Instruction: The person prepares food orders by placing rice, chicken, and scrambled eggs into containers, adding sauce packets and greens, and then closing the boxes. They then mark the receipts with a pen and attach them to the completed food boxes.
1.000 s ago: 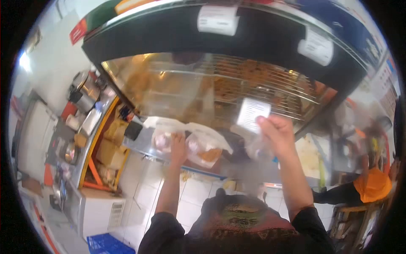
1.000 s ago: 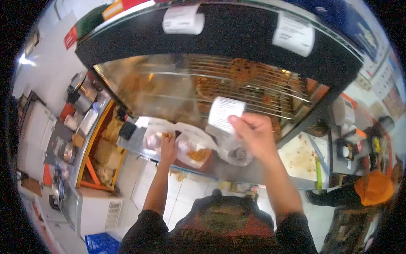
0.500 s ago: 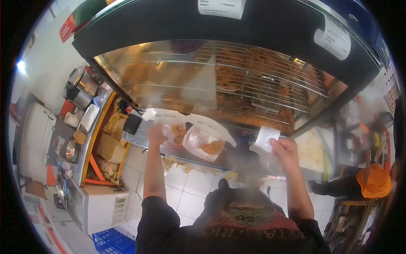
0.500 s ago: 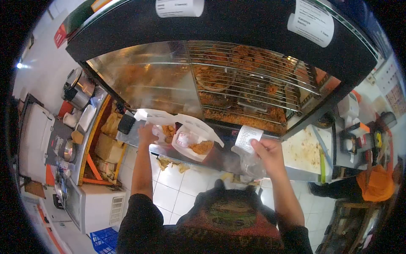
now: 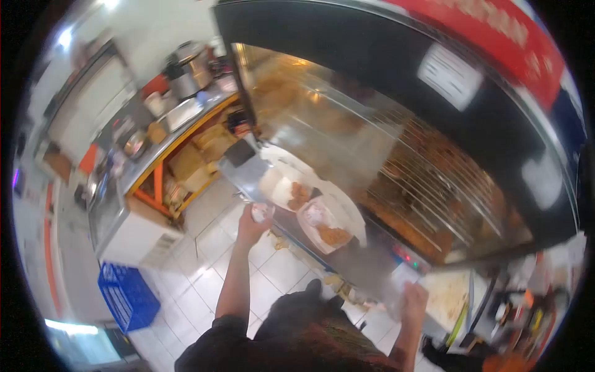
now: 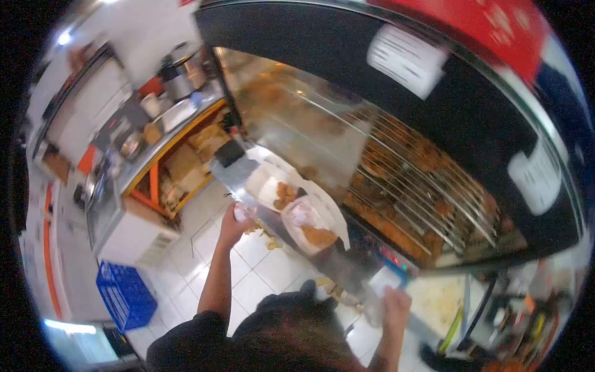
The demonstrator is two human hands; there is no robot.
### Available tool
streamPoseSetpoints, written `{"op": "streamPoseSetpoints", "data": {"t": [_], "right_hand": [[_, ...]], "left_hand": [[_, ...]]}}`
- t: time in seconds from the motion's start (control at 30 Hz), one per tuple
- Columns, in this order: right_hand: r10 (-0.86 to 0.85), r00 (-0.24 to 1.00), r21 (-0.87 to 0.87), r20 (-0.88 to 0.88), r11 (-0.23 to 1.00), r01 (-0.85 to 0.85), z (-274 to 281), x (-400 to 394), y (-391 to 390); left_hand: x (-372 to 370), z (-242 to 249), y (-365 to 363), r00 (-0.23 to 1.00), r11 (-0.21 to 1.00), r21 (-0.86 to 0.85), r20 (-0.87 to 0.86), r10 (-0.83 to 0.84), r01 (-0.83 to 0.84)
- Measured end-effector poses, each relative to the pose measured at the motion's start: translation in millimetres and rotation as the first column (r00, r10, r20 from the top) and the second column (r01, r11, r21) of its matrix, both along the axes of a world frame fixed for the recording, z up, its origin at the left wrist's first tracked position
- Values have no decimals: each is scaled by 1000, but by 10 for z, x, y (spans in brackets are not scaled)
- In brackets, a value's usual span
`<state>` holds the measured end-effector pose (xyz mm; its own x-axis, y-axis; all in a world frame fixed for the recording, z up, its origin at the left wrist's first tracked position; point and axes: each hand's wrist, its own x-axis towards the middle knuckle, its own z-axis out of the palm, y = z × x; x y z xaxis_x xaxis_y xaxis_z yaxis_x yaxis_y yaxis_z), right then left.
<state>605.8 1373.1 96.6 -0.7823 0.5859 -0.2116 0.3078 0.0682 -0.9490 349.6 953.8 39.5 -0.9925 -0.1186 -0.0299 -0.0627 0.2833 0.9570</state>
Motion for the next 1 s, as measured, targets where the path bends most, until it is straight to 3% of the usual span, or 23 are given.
{"op": "streamPoseSetpoints", "data": {"t": [0.13, 0.2, 0.27, 0.37, 0.4, 0.43, 0.5, 0.53, 0.6, 0.63, 0.7, 0.77, 0.9, 1.0], "right_hand": [[179, 983, -154, 45, 973, -170, -255, -255, -329], [351, 935, -161, 53, 927, -339, -222, -475, -621], [444, 896, -258, 9, 866, -427, -168, -726, -1053], [552, 832, -139, 52, 829, -541, -291, -1227, -1752], [545, 838, -167, -4, 826, -538, -248, -1441, -2123], [576, 818, -137, -6, 809, -571, -275, -1708, -2465], [644, 764, -99, 46, 764, -638, -316, -2048, -3063], [626, 779, -137, 42, 775, -616, -295, -2240, -3420], [671, 735, -187, 93, 737, -649, -241, -2630, -4031], [688, 718, -215, 103, 720, -660, -225, -2834, -4336], [776, 626, -136, 82, 631, -764, -72, -3211, -4818], [816, 569, -122, 104, 578, -807, -44, -3516, -5106], [775, 599, -54, 203, 619, -783, -215, -4089, -5443], [733, 672, -194, 104, 678, -709, -234, -4461, -5753]], "left_hand": [[408, -109, -565, 993, 990, -121, 84, 82, -72], [430, -194, -999, 991, 981, -168, 73, 112, -99], [347, -328, -1443, 984, 983, -106, 84, 160, -150], [57, -450, -2080, 980, 981, 34, 68, 189, -191], [-72, -453, -2296, 980, 977, 84, 52, 193, -197], [-174, -455, -2500, 983, 948, 264, 6, 185, -180], [-380, -708, -3031, 973, 958, 171, 47, 225, -230], [-306, -755, -3239, 972, 949, 221, 111, 206, -227], [-380, -317, -3618, 969, 927, 304, 180, 171, -220], [-392, -362, -3808, 953, 931, 253, 213, 214, -265], [-395, -320, -4168, 973, 885, 409, 148, 177, -223], [-504, -262, -4482, 951, 888, 354, 200, 235, -294], [-906, -189, -4823, 925, 864, 340, 217, 312, -372], [-1421, -435, -5110, 927, 881, 312, 236, 291, -356]]}}
